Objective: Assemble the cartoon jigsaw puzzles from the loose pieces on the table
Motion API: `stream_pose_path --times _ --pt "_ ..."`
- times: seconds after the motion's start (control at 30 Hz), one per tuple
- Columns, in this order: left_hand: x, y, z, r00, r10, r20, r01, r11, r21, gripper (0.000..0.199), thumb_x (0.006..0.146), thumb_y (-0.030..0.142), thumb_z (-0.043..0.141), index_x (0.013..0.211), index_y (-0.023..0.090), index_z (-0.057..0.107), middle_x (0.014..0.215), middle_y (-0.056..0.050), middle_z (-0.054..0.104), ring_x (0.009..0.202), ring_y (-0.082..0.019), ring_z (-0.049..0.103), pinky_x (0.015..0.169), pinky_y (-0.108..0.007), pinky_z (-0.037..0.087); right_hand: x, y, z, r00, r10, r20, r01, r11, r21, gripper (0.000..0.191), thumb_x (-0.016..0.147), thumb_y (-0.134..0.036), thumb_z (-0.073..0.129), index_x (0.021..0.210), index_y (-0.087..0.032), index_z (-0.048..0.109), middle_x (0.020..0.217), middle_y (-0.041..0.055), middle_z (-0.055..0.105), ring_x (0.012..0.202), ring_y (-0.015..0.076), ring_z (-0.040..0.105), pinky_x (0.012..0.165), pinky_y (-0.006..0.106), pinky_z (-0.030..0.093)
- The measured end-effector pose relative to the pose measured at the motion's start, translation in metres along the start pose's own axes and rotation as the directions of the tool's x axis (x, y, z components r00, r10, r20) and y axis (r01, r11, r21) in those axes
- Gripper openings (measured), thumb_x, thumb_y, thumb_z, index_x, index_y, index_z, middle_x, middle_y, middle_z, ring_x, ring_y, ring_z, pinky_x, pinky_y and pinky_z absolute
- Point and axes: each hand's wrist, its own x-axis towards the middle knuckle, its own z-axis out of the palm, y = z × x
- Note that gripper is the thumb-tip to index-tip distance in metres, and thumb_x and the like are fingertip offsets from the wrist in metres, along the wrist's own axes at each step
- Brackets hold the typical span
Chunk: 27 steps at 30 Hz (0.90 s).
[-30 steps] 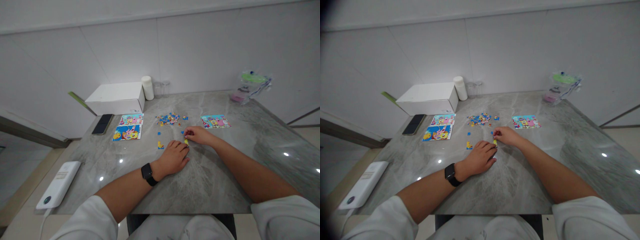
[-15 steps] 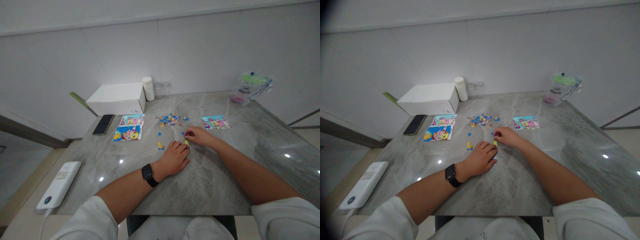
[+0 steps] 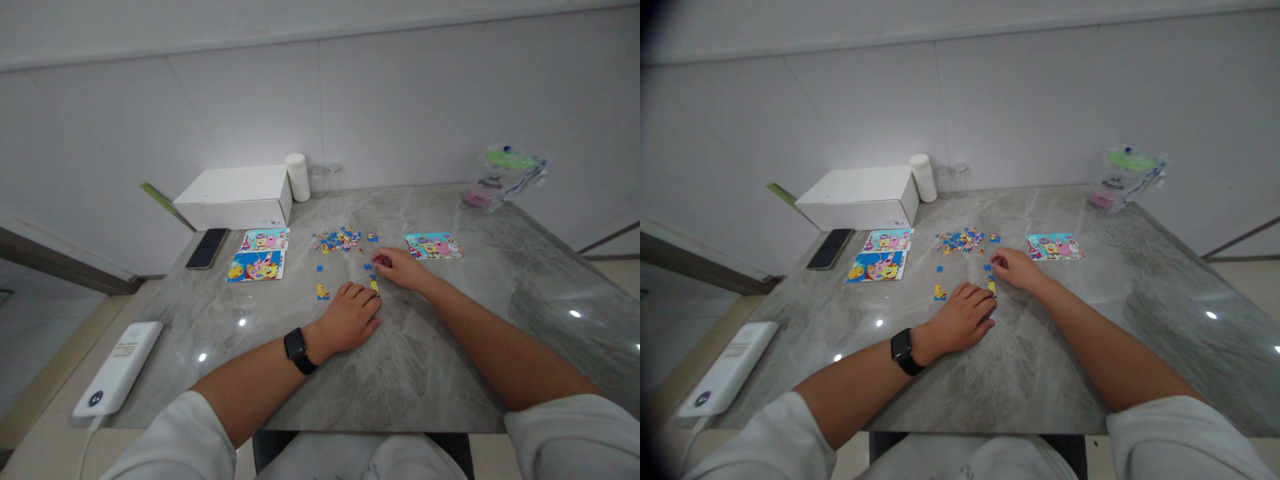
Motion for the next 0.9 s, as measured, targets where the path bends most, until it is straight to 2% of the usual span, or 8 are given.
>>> stream_pose_path --times 0.1,0.27,0.4,0.5,0.67,0.8,0.9 --pt "0.000 0.000 0.000 1.000 -0.002 -0.001 0.002 1.000 -0.002 0.033 0.102 0.039 0.061 0.130 0.021 0.063 0.141 -0.011 0.063 0.127 -0.030 0.056 0.116 -0.052 0.039 0.000 -0.004 0.004 0.997 -0.033 -0.063 0.028 0.996 -0.082 0.018 0.093 -0.026 0.065 0.107 -0.021 0.075 0.100 0.0088 0.073 0.085 0.0215 0.065 0.082 0.034 0.050" --pt "-0.001 -0.001 0.002 1.000 0.001 -0.006 -0.001 1.000 0.003 0.033 0.102 0.040 0.060 0.129 0.021 0.063 0.141 -0.011 0.063 0.126 -0.030 0.056 0.115 -0.052 0.040 0.002 -0.004 0.009 0.998 -0.055 -0.037 0.049 0.990 -0.134 0.014 0.092 -0.024 0.069 0.103 -0.020 0.078 0.104 0.0109 0.072 0.094 0.0234 0.067 0.089 0.035 0.050" --pt "-0.001 -0.001 0.001 1.000 0.006 0.001 -0.006 1.000 0.016 0.033 0.103 0.040 0.060 0.128 0.020 0.064 0.140 -0.011 0.064 0.126 -0.029 0.056 0.114 -0.050 0.041 0.004 0.002 0.008 1.000 0.000 -0.015 -0.001 0.997 -0.078 0.011 0.084 -0.019 0.073 0.094 -0.019 0.077 0.096 0.0067 0.073 0.086 0.0198 0.066 0.083 0.032 0.050" --pt "0.000 0.000 0.000 1.000 0.005 0.007 -0.005 1.000 0.017 0.033 0.102 0.040 0.060 0.129 0.020 0.064 0.142 -0.011 0.063 0.127 -0.029 0.056 0.115 -0.050 0.041 0.006 0.007 0.005 0.998 0.057 0.030 -0.058 0.997 0.041 0.007 0.085 -0.023 0.071 0.089 -0.020 0.076 0.084 0.0024 0.073 0.076 0.0169 0.064 0.076 0.029 0.049" --pt "0.001 0.001 -0.002 1.000 0.006 0.016 -0.006 1.000 0.020 0.033 0.102 0.040 0.061 0.128 0.020 0.065 0.142 -0.011 0.064 0.126 -0.030 0.057 0.113 -0.050 0.042 0.006 0.011 0.001 0.992 0.065 0.107 -0.088 0.971 0.224 0.015 0.085 -0.034 0.070 0.086 -0.020 0.075 0.077 0.0001 0.073 0.071 0.0160 0.063 0.068 0.027 0.048" --pt "0.001 0.001 -0.001 1.000 0.002 0.011 -0.002 1.000 0.022 0.033 0.102 0.040 0.061 0.128 0.020 0.065 0.142 -0.011 0.064 0.126 -0.029 0.057 0.114 -0.051 0.041 0.007 0.010 0.000 0.984 0.079 0.161 -0.111 0.973 0.202 0.017 0.084 -0.036 0.071 0.087 -0.020 0.076 0.075 0.0002 0.073 0.069 0.0159 0.063 0.065 0.026 0.046" --pt "0.000 0.000 0.000 1.000 0.002 0.012 -0.002 1.000 0.023 0.034 0.102 0.040 0.061 0.128 0.019 0.064 0.142 -0.011 0.064 0.126 -0.029 0.056 0.115 -0.050 0.041 0.006 0.008 0.001 0.986 0.109 0.128 -0.125 0.984 0.127 0.011 0.084 -0.030 0.071 0.087 -0.020 0.076 0.076 0.0005 0.074 0.071 0.0159 0.065 0.066 0.026 0.046"
